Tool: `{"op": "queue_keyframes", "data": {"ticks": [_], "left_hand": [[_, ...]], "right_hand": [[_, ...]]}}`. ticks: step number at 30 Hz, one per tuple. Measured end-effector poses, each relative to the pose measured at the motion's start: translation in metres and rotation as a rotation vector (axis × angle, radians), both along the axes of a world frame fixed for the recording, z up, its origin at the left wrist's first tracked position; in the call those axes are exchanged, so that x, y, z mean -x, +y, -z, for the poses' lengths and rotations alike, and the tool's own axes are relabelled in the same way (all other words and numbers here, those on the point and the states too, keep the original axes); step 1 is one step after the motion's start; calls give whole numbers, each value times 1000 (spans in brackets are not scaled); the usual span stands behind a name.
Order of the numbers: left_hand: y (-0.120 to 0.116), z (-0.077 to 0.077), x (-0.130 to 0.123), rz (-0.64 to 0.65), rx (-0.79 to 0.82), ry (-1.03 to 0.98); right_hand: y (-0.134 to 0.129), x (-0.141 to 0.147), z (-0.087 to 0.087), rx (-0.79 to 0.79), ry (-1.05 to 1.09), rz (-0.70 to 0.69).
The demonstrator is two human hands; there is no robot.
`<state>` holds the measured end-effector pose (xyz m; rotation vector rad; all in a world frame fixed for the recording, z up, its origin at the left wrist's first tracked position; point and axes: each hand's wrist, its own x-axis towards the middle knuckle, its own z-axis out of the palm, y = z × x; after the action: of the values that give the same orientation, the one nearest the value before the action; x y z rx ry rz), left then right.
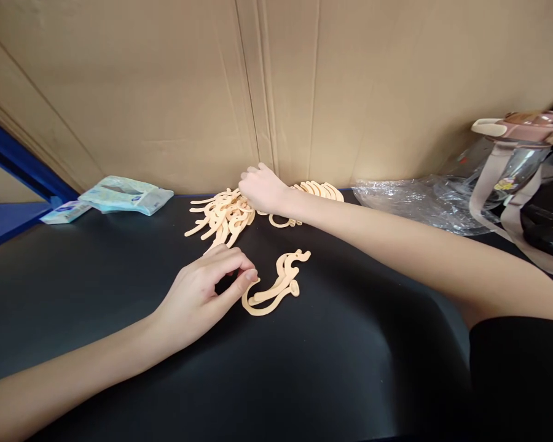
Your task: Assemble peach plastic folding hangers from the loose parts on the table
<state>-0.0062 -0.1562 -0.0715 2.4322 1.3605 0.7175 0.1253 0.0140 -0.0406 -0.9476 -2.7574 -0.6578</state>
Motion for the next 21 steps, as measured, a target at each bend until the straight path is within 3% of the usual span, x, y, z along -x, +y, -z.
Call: {"op": "queue_keyframes", "data": {"ticks": [7,13,21], "left_hand": [[1,-1,0,22,0,-9],[1,0,-1,5,8,-4],[1,-1,-1,6,5,-6]], "right_hand": [[-3,-13,-17,-49,9,-99],[-23,-16,-16,240,213,14],[-38,-10,-9,324,144,56]]}}
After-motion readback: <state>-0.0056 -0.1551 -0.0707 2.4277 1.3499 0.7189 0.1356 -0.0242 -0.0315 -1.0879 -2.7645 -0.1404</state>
